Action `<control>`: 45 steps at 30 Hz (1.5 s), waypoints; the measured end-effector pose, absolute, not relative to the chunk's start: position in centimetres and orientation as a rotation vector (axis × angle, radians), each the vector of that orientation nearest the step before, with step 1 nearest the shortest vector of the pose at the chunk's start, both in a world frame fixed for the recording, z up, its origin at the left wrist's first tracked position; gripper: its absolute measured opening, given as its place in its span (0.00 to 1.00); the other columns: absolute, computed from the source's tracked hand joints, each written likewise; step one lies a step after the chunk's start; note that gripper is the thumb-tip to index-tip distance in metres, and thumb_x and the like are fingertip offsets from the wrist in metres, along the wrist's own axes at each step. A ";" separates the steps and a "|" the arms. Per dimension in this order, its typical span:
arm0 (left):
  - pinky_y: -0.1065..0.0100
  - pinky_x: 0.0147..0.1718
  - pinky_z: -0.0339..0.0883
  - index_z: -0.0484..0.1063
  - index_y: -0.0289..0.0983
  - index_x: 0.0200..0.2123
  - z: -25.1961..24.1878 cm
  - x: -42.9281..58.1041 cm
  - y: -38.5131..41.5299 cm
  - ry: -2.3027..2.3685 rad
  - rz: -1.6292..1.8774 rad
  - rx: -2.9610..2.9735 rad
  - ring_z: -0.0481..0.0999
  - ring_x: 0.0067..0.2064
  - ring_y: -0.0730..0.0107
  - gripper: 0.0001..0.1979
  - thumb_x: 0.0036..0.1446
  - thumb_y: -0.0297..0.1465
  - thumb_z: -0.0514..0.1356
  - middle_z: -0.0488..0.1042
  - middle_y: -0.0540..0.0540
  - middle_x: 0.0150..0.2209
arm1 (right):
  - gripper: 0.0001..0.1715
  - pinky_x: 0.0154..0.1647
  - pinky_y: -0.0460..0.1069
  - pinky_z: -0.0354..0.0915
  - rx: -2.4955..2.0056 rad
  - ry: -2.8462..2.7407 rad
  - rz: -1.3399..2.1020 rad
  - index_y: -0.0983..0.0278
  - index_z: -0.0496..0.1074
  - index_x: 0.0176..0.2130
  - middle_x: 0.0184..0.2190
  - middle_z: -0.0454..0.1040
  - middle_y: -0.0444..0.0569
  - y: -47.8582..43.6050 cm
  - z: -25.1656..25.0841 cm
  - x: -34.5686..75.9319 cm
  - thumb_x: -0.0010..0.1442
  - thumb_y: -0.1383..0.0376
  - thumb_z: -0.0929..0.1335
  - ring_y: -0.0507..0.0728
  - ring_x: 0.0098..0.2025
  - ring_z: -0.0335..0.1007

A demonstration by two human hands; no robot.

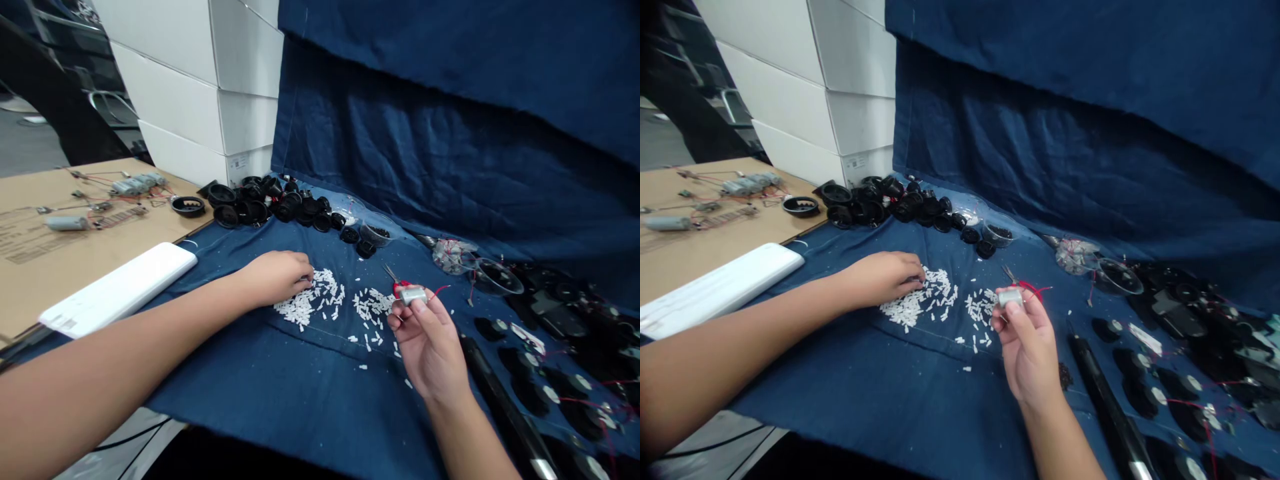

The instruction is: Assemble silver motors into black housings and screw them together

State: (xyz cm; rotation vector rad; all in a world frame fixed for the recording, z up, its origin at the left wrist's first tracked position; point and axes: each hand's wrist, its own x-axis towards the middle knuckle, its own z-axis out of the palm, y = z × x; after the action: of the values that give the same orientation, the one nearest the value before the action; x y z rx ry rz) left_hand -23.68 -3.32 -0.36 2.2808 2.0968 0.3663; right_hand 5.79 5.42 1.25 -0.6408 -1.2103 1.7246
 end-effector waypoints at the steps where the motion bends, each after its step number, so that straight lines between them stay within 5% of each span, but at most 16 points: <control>1: 0.64 0.39 0.68 0.82 0.41 0.42 -0.3 -23.5 -3.3 2.102 0.362 2.270 0.81 0.43 0.61 0.10 0.69 0.34 0.59 0.81 0.47 0.43 | 0.15 0.35 0.44 0.70 -0.649 -1.219 1.736 0.59 0.79 0.47 0.45 0.76 0.48 5.3 1.1 5.7 0.61 0.59 0.78 0.50 0.37 0.71; 13: 0.59 0.46 0.65 0.81 0.44 0.45 1.0 -23.7 -4.0 2.145 0.251 2.255 0.80 0.49 0.56 0.14 0.59 0.27 0.59 0.82 0.46 0.45 | 0.29 0.35 0.43 0.68 -0.699 -1.176 1.803 0.53 0.72 0.62 0.40 0.71 0.44 4.7 0.7 5.2 0.63 0.59 0.76 0.48 0.33 0.66; 33: 0.62 0.40 0.60 0.80 0.41 0.38 0.3 -23.6 -3.6 2.160 0.298 2.272 0.80 0.43 0.61 0.09 0.67 0.31 0.59 0.82 0.47 0.39 | 0.30 0.34 0.44 0.68 -0.719 -1.167 1.816 0.55 0.73 0.62 0.41 0.73 0.45 4.5 1.1 5.4 0.62 0.61 0.76 0.48 0.34 0.65; 45: 0.62 0.48 0.67 0.79 0.37 0.47 0.8 -20.9 -3.6 1.882 0.686 2.574 0.76 0.47 0.61 0.13 0.76 0.33 0.54 0.79 0.42 0.46 | 0.31 0.36 0.46 0.72 -0.765 -1.190 1.835 0.52 0.72 0.63 0.40 0.75 0.45 4.8 1.7 6.2 0.63 0.59 0.76 0.50 0.34 0.68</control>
State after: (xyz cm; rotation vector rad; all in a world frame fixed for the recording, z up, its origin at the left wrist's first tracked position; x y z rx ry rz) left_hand -20.90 -3.58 0.81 2.5743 1.8816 0.6856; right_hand 6.24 4.80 1.70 -0.7648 -1.1896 1.8346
